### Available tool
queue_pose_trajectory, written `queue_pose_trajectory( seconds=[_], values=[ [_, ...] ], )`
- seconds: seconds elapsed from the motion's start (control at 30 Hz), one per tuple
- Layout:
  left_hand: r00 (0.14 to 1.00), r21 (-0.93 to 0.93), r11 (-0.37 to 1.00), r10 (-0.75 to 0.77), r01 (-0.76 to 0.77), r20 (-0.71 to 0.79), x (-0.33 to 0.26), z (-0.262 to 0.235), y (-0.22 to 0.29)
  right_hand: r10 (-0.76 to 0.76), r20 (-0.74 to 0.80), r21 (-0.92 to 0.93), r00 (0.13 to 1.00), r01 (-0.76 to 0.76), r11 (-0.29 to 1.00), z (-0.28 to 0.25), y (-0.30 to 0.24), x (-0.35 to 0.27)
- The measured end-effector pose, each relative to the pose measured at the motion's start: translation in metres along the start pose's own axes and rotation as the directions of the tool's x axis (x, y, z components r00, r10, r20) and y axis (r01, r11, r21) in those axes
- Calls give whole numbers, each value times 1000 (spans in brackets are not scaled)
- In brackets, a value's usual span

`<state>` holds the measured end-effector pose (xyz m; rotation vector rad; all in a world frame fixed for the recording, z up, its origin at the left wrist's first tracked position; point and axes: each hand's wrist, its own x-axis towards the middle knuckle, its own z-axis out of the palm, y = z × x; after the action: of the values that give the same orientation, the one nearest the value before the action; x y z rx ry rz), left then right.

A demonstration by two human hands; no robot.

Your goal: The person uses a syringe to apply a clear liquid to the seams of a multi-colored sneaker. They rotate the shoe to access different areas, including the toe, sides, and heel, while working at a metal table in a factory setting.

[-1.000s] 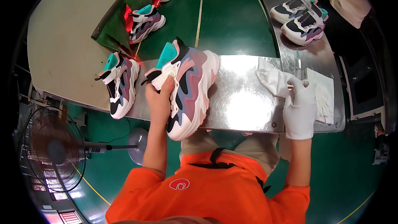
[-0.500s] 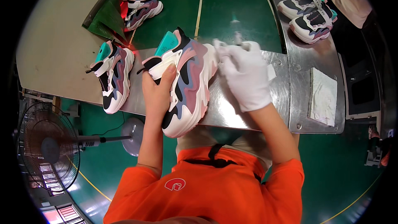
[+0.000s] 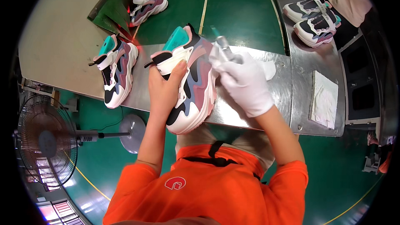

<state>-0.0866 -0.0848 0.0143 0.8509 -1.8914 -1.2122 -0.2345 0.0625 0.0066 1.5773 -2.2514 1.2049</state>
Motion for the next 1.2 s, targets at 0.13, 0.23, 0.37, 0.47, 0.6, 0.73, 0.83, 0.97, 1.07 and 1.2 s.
queue_pose_trajectory(
  seconds=[0.13, 0.23, 0.37, 0.47, 0.6, 0.73, 0.83, 0.97, 1.07, 1.2],
  values=[
    [996, -189, 978, -92, 90, -6, 6, -6, 5, 149, -366, -46, 919, -178, 983, -59, 31, -8],
    [995, -145, 984, -102, 99, -13, 17, -7, 0, 200, -535, 8, 821, -232, 973, -127, 48, -1],
    [990, -171, 984, 36, -60, -138, 44, 0, -8, 118, -739, -119, 663, -302, 946, -190, 101, 7],
    [986, -172, 981, 64, -91, -153, 69, 5, 2, 82, -737, -195, 670, -328, 924, -214, 131, 15],
    [951, -42, 967, 238, -251, -196, 111, 18, 10, 155, -470, -432, 869, -379, 818, -207, 178, 12],
    [934, 143, 944, 319, -297, -164, 164, 25, -1, 322, -336, -550, 885, -462, 696, -194, 173, -13],
    [899, 328, 866, 428, -377, -94, 203, 28, -17, 274, -360, -568, 892, -443, 694, -194, 146, -26],
    [882, 607, 718, 467, -341, -57, 258, 38, -49, 322, -380, -294, 867, -443, 847, -191, 118, -54],
    [944, 725, 669, 321, -163, -83, 292, 54, -72, 543, -393, 13, 742, -586, 810, -177, 80, -81],
    [956, 717, 668, 292, -202, -3, 305, 51, -86, 608, -361, 168, 707, -592, 788, -128, 46, -115]
  ],
)
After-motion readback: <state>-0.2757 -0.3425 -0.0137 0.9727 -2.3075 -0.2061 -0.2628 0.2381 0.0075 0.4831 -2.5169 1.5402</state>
